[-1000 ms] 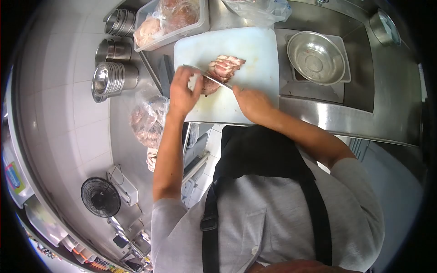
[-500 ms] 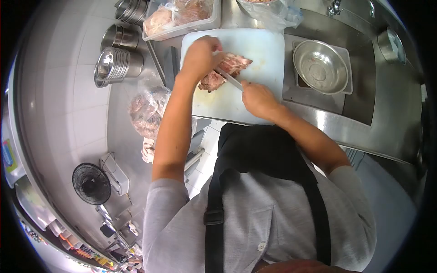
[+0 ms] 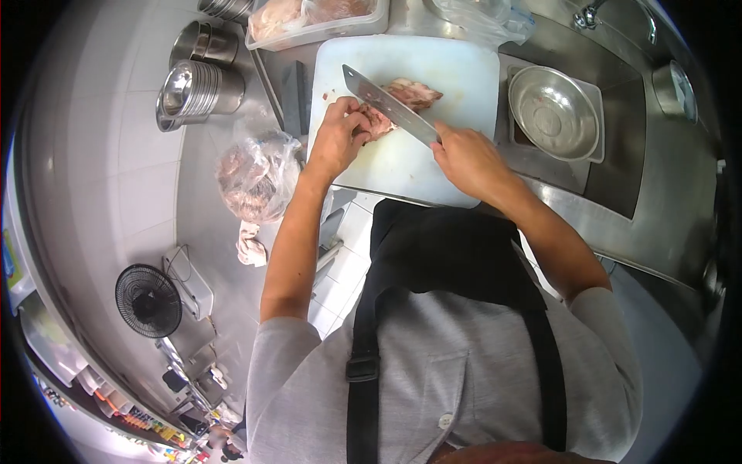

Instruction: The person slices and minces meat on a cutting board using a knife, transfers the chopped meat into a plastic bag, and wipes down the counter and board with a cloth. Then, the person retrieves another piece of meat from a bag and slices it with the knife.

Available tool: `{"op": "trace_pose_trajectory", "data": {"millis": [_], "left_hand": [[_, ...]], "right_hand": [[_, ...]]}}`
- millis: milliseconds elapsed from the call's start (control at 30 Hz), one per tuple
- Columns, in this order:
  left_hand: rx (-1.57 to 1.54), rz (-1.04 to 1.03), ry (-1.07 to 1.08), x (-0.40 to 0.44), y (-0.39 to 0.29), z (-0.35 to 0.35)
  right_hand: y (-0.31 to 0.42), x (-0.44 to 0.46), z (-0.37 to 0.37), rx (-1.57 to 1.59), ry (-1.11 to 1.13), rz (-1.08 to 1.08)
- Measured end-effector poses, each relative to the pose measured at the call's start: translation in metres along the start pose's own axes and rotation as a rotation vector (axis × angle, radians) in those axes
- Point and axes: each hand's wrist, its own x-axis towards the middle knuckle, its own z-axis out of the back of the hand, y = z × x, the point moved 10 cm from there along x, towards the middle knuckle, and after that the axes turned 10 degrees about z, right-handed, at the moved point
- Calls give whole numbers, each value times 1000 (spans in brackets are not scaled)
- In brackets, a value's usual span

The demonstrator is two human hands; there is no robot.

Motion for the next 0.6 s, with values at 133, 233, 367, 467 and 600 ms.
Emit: {"op": "trace_pose_trajectory", "data": {"millis": [133, 233, 367, 467, 600], "left_hand": [[51, -21, 8, 1, -1, 0], [41, -53, 16, 3, -2, 1], [37, -40, 65, 5, -1, -2], [36, -53, 69, 8, -2, 1], [35, -64, 70, 6, 0, -1]], "right_hand": [[1, -2, -3, -25, 24, -13], [0, -2, -3, -50, 61, -35], [-5, 7, -14, -64, 108, -81], [-8, 17, -23, -67, 94, -50], [-5, 9, -20, -73, 149, -104]]}}
